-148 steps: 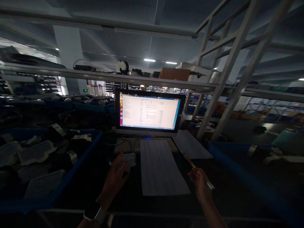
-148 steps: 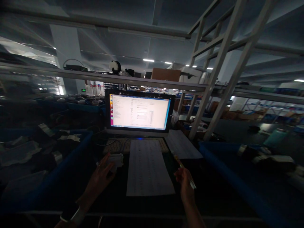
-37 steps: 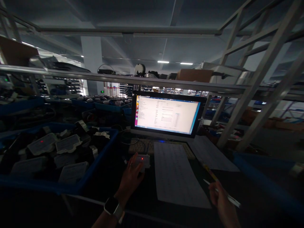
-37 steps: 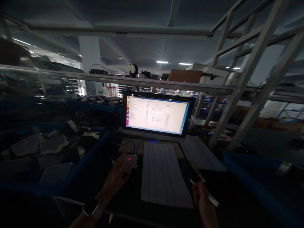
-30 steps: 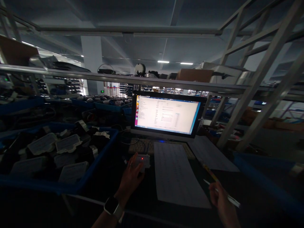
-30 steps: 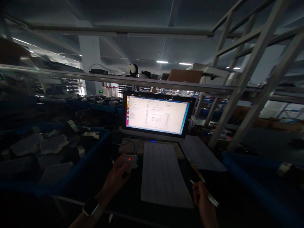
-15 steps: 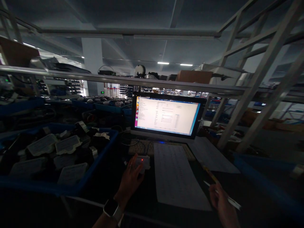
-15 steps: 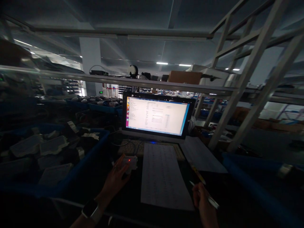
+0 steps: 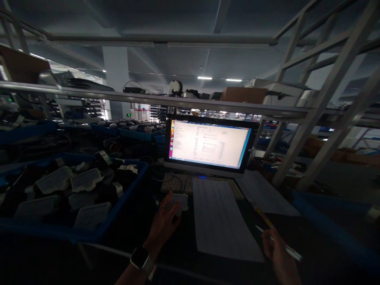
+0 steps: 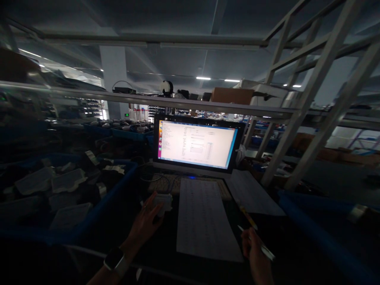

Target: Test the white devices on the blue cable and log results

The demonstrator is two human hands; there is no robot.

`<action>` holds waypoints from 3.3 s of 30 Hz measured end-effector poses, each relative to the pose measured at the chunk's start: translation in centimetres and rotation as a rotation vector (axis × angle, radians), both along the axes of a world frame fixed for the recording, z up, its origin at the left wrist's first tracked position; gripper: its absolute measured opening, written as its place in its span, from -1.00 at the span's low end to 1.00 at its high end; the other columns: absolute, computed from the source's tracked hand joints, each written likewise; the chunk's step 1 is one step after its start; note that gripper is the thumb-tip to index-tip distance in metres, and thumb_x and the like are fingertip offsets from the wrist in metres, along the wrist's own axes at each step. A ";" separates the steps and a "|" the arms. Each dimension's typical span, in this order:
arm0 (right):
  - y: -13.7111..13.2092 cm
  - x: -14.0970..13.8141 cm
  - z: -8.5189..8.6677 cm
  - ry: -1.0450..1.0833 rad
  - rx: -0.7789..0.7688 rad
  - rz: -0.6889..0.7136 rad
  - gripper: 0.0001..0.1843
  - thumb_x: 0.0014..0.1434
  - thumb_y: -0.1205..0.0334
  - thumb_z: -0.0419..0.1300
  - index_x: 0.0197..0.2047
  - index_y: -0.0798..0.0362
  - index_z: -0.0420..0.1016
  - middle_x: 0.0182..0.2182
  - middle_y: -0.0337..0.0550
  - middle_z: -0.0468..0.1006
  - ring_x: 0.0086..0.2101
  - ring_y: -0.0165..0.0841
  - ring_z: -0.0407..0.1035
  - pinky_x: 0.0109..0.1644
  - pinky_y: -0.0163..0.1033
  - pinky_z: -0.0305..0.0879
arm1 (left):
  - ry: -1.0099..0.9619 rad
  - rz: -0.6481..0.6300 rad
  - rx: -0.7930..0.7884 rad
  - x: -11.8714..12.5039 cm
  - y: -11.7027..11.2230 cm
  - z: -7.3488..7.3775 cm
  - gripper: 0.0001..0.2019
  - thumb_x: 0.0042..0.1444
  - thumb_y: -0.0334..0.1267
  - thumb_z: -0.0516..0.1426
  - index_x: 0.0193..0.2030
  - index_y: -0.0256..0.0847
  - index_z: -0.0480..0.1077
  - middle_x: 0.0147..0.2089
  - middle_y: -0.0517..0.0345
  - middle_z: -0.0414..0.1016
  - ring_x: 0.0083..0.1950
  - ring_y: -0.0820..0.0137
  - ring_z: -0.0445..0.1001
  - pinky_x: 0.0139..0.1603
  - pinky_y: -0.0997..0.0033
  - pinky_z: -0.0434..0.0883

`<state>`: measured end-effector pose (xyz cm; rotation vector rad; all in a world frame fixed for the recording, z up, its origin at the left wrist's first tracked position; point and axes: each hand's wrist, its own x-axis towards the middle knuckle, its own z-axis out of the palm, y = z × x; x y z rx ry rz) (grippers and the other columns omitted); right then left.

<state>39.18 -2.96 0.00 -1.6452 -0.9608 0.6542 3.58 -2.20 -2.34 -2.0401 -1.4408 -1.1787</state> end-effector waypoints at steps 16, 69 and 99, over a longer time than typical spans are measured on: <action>0.4 -0.1 -0.3 0.019 -0.011 0.001 -0.19 -0.33 -0.64 -0.11 -0.57 0.02 0.31 -0.81 -0.31 0.17 -0.70 -0.43 0.12 -0.59 -0.26 0.04 | -0.340 0.530 -0.799 -5.2 0.6 4.4 -0.62 0.05 0.09 0.06 -0.36 -0.23 0.42 -0.22 -0.14 0.55 -0.12 0.08 0.53 -0.20 0.23 0.35; -0.3 1.0 1.0 -0.052 0.292 -0.024 -0.40 -0.01 -0.41 -0.02 -0.53 0.01 0.32 -0.71 -0.27 0.27 -0.64 -0.40 0.19 -0.54 -0.26 0.16 | -0.595 -0.152 -0.213 -3.6 3.0 2.7 -0.56 -0.04 0.20 0.11 -0.28 -0.13 0.51 -0.20 0.07 0.60 -0.14 0.23 0.57 -0.11 0.25 0.53; 5.2 19.7 -5.9 -1.038 0.255 -0.029 -0.51 0.01 -0.13 0.05 -0.14 0.03 0.49 -0.13 0.07 0.57 -0.18 -0.07 0.50 -0.12 0.01 0.45 | -0.546 -0.166 -0.129 -3.6 3.4 0.6 -0.56 0.06 0.16 0.08 -0.19 -0.15 0.53 -0.14 0.04 0.61 -0.12 0.27 0.58 -0.09 0.35 0.53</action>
